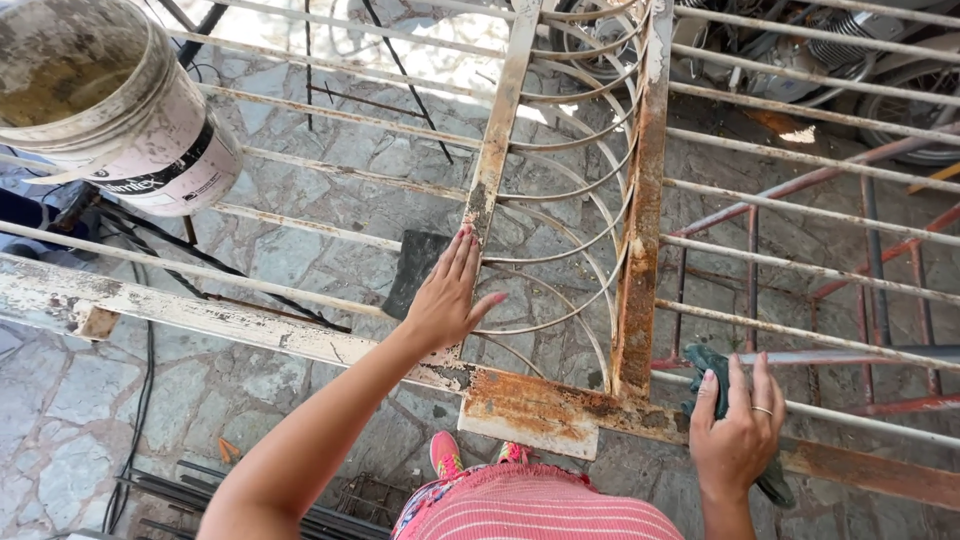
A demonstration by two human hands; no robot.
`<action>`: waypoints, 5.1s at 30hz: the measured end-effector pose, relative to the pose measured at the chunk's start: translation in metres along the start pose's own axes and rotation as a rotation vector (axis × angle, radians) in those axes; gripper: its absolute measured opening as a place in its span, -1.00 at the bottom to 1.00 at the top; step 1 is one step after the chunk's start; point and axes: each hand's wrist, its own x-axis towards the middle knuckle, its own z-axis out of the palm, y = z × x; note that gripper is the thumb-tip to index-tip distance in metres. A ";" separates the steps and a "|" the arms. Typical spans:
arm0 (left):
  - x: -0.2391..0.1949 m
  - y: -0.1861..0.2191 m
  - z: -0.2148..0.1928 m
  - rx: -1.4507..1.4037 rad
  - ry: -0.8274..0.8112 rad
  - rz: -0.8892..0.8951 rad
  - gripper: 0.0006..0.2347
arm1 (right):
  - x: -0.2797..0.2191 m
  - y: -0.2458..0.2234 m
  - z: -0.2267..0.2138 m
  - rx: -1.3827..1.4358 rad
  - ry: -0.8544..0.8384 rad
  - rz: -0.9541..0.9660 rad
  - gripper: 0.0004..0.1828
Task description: The person sands a metal gate frame using a sanding block in one hand and a cloth in the other. The person repeatedly rubs the sanding block along the frame's bars and joints while holding the cloth against the structure.
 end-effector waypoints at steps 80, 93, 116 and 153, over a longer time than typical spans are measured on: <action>0.031 -0.003 -0.025 0.023 -0.228 -0.120 -0.07 | -0.003 0.010 0.009 -0.016 -0.047 0.043 -0.44; 0.048 0.000 -0.036 -0.024 -0.212 -0.127 0.06 | 0.002 0.001 -0.004 0.010 -0.055 0.020 -0.44; 0.039 0.017 -0.030 -0.017 -0.265 -0.172 0.08 | -0.005 0.014 0.012 0.011 -0.122 0.070 -0.40; 0.029 0.019 -0.036 -0.066 -0.182 -0.168 0.01 | 0.001 0.012 -0.005 0.110 -0.127 -0.078 -0.38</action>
